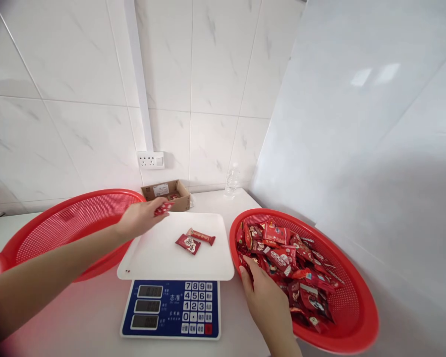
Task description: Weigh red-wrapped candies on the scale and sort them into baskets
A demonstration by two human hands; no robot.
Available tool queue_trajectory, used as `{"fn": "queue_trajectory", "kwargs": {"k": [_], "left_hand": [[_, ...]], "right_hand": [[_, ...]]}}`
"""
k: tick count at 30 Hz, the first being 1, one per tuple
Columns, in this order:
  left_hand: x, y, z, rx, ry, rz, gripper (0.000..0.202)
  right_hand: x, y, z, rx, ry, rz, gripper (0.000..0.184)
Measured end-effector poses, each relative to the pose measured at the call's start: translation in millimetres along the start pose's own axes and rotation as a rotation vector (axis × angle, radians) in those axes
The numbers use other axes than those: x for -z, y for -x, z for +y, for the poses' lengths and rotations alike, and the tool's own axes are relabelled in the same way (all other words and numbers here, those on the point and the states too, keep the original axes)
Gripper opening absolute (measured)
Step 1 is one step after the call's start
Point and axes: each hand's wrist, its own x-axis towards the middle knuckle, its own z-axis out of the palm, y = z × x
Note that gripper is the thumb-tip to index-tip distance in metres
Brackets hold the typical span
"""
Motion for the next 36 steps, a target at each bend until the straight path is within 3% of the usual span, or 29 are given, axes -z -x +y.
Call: {"fn": "queue_trajectory", "kwargs": {"k": [5, 8, 10, 13, 20, 24, 30, 36], "left_hand": [[23.4, 35.2, -59.4, 0.127, -0.072, -0.027, 0.038], [22.1, 51.6, -83.3, 0.159, -0.070, -0.096, 0.051], [15.6, 55.8, -87.4, 0.150, -0.042, -0.112, 0.061], [0.2, 50.2, -71.4, 0.075, 0.027, -0.102, 0.064], [-46.9, 16.0, 25.8, -0.445, 0.216, -0.214, 0.061], [-68.0, 0.2, 57.8, -0.571, 0.223, -0.234, 0.049], [-68.3, -10.5, 52.8, -0.401, 0.183, -0.219, 0.041], [-51.5, -4.1, 28.9, -0.372, 0.179, -0.338, 0.040]], "right_hand": [[-5.7, -1.5, 2.2, 0.007, -0.004, 0.011, 0.048], [-6.3, -1.8, 1.9, -0.011, -0.017, -0.012, 0.050], [-5.6, -1.8, 1.3, -0.022, -0.023, -0.017, 0.051], [-4.3, -1.7, 0.6, -0.036, -0.024, -0.036, 0.051], [-2.8, -1.6, -1.0, -0.068, -0.055, -0.087, 0.051], [-0.8, -1.6, -2.4, -0.085, -0.065, -0.106, 0.053], [0.9, -1.0, -4.1, -0.067, -0.041, -0.101, 0.053], [-0.9, -1.0, -1.5, -0.054, -0.015, -0.081, 0.052]]}}
